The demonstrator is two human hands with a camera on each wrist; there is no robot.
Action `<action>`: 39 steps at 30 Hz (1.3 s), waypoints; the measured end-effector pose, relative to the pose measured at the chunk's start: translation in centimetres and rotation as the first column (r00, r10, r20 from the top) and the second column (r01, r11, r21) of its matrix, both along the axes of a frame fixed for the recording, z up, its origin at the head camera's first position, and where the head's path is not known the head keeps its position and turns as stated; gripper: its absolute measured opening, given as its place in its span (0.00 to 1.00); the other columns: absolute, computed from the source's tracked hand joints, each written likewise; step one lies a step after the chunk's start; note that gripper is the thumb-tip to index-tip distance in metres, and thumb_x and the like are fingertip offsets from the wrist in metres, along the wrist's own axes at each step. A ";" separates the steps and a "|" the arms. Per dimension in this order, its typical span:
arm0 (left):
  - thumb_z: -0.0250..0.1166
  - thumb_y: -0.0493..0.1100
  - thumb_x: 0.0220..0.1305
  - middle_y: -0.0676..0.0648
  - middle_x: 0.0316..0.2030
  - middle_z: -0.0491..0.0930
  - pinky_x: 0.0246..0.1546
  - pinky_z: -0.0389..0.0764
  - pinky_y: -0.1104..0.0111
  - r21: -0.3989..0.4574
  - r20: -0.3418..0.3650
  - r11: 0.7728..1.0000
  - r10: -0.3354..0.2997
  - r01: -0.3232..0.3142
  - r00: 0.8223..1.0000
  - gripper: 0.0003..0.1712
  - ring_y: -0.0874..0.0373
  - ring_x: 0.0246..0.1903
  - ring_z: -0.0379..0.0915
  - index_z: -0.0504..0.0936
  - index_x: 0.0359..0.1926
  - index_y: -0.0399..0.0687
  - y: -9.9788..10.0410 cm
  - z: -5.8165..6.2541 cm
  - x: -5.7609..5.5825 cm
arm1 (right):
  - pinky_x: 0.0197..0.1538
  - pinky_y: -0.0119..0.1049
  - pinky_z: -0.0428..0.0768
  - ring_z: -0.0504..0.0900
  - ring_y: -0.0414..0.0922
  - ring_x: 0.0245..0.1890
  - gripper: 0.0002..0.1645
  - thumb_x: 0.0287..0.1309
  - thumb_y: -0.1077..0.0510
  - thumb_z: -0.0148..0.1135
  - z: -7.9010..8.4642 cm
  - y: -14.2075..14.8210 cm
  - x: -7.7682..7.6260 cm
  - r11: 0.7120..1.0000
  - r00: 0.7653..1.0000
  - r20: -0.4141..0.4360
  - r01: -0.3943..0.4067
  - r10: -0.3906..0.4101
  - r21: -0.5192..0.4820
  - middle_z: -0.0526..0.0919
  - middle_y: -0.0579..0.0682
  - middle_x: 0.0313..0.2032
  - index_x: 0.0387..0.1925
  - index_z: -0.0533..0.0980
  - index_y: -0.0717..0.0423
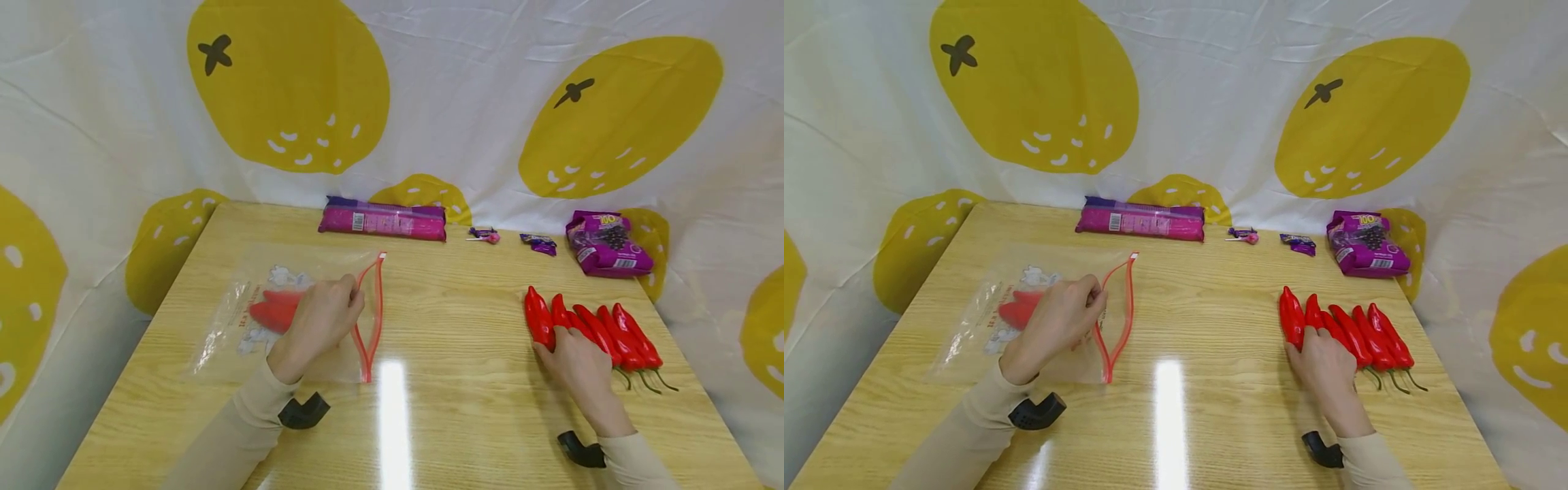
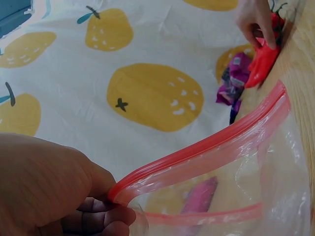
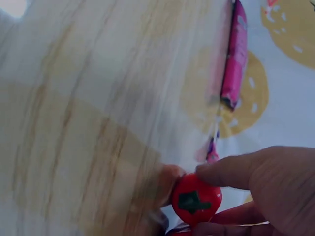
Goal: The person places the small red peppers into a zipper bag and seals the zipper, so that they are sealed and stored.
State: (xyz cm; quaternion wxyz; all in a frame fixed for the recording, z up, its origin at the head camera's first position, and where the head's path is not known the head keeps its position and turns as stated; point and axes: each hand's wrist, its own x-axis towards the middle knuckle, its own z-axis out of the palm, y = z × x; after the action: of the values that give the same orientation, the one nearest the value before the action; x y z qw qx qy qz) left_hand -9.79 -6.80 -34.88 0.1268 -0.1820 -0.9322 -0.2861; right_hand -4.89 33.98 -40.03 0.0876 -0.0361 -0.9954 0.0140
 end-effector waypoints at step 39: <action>0.57 0.38 0.59 0.53 0.10 0.62 0.11 0.60 0.73 0.007 0.036 1.000 -0.006 0.006 0.999 0.09 0.64 0.10 0.58 0.72 0.22 0.44 0.1 0.0 -0.1 | 0.30 0.32 0.78 0.78 0.34 0.28 0.11 0.44 0.68 0.68 3.6 -12.7 -2.1 0.688 0.743 -0.361 -0.664 0.563 -0.293 0.83 0.42 0.30 0.32 0.79 0.53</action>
State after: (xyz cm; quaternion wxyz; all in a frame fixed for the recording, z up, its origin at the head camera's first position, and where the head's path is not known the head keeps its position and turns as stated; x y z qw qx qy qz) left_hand -9.91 -6.67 -34.93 0.1097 -0.1792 -0.9327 -0.2930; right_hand -6.95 21.26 -36.40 0.1893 0.2862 -0.9050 0.2516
